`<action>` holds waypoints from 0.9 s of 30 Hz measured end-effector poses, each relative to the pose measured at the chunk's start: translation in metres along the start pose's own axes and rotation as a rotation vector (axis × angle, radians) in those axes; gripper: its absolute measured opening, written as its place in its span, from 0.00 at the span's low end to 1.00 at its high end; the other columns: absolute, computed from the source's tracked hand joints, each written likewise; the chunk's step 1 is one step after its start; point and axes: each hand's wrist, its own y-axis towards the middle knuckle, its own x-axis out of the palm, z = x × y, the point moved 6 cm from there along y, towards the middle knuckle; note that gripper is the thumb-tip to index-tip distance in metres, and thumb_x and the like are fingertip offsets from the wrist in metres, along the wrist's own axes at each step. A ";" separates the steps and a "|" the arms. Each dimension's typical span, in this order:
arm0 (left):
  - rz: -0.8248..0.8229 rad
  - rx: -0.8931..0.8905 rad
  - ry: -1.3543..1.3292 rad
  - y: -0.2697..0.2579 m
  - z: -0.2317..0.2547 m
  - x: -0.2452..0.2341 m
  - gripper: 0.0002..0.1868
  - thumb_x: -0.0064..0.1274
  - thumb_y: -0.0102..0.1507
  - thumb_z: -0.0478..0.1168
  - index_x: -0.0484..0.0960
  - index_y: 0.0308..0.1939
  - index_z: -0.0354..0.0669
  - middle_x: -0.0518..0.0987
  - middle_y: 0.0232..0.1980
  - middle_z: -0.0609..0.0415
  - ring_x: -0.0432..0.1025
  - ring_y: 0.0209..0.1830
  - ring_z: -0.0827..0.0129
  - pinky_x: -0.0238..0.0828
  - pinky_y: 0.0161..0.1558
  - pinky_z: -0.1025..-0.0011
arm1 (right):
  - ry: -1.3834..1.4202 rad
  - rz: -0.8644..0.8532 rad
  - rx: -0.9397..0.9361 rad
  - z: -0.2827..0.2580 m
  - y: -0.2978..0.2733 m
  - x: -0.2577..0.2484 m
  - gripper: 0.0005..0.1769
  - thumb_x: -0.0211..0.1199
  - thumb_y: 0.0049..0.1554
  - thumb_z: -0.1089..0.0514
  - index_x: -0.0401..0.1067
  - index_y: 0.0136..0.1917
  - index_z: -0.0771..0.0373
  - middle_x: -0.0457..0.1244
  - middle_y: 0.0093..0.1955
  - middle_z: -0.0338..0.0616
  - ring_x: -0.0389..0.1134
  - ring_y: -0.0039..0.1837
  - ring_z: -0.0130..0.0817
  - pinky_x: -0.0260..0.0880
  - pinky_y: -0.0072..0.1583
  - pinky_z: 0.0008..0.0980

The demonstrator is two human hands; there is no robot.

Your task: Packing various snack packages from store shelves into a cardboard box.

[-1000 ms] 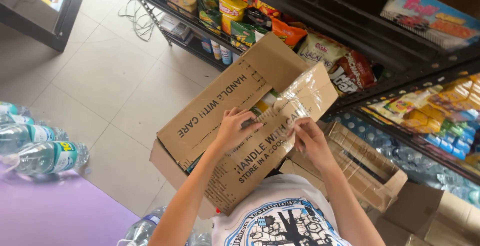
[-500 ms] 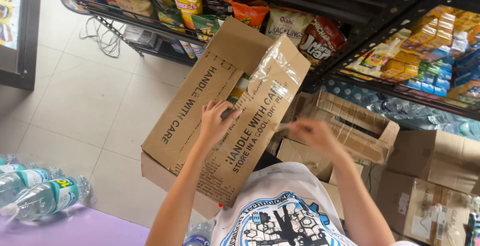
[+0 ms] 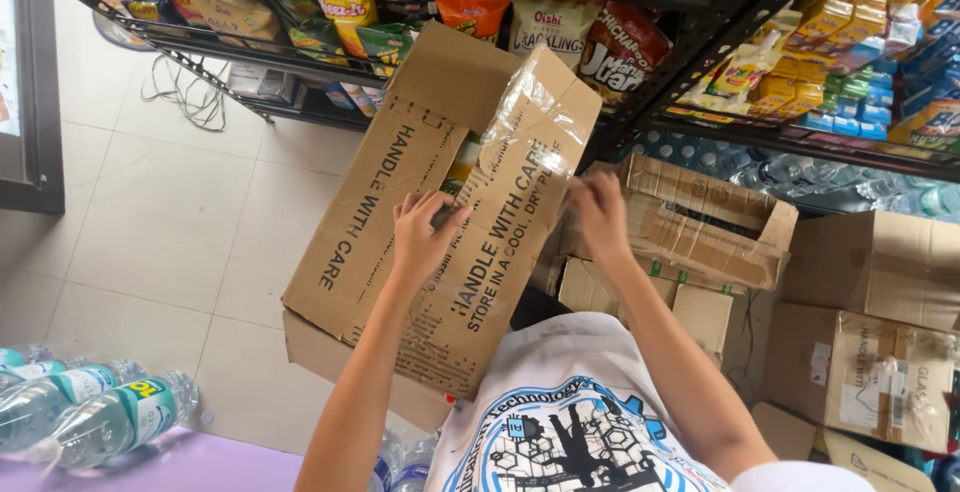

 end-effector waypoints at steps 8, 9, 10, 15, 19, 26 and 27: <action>0.019 -0.002 0.001 -0.005 -0.007 0.003 0.15 0.64 0.63 0.50 0.81 0.38 0.43 0.78 0.36 0.58 0.69 0.44 0.61 0.58 0.55 0.62 | -0.481 -0.340 -0.318 -0.034 -0.006 0.023 0.16 0.62 0.62 0.56 0.64 0.41 0.70 0.52 0.44 0.48 0.55 0.40 0.34 0.59 0.41 0.34; 0.001 -0.009 0.002 -0.005 -0.005 0.003 0.15 0.64 0.63 0.50 0.80 0.37 0.43 0.78 0.36 0.58 0.69 0.44 0.60 0.58 0.55 0.62 | -0.517 -0.278 -0.450 -0.027 -0.004 0.003 0.14 0.61 0.66 0.56 0.67 0.42 0.67 0.56 0.43 0.46 0.57 0.45 0.35 0.60 0.47 0.36; -0.011 -0.008 0.003 -0.001 -0.004 0.003 0.15 0.63 0.64 0.50 0.80 0.37 0.43 0.78 0.36 0.58 0.69 0.44 0.60 0.58 0.55 0.63 | -0.549 -0.214 -0.593 -0.022 0.001 -0.014 0.13 0.59 0.69 0.57 0.70 0.43 0.64 0.60 0.42 0.45 0.59 0.50 0.36 0.62 0.52 0.37; -0.022 -0.036 0.030 -0.006 -0.009 0.006 0.15 0.64 0.63 0.50 0.81 0.37 0.44 0.78 0.36 0.58 0.69 0.44 0.61 0.58 0.53 0.63 | 0.334 0.343 0.334 0.015 0.027 -0.130 0.08 0.56 0.64 0.53 0.67 0.53 0.59 0.66 0.43 0.40 0.67 0.43 0.31 0.70 0.40 0.30; 0.000 0.010 0.049 -0.003 -0.003 0.004 0.18 0.63 0.63 0.49 0.79 0.51 0.46 0.79 0.46 0.55 0.71 0.48 0.59 0.59 0.56 0.61 | 0.271 0.288 -0.106 -0.055 0.045 -0.184 0.11 0.59 0.73 0.50 0.63 0.56 0.57 0.62 0.47 0.37 0.67 0.45 0.30 0.66 0.42 0.28; -0.106 -0.015 0.146 0.012 0.052 0.000 0.25 0.58 0.66 0.42 0.70 0.66 0.48 0.69 0.65 0.44 0.71 0.57 0.49 0.65 0.56 0.60 | 0.341 -0.127 0.102 -0.120 0.027 -0.045 0.06 0.50 0.65 0.54 0.65 0.53 0.55 0.63 0.39 0.40 0.68 0.40 0.29 0.57 0.32 0.26; -0.083 0.078 0.342 0.012 0.063 0.002 0.22 0.57 0.64 0.39 0.72 0.62 0.50 0.69 0.63 0.45 0.71 0.58 0.48 0.64 0.58 0.57 | 0.388 -0.182 0.142 -0.112 0.026 -0.026 0.07 0.51 0.63 0.56 0.65 0.54 0.56 0.63 0.40 0.41 0.67 0.40 0.29 0.59 0.35 0.27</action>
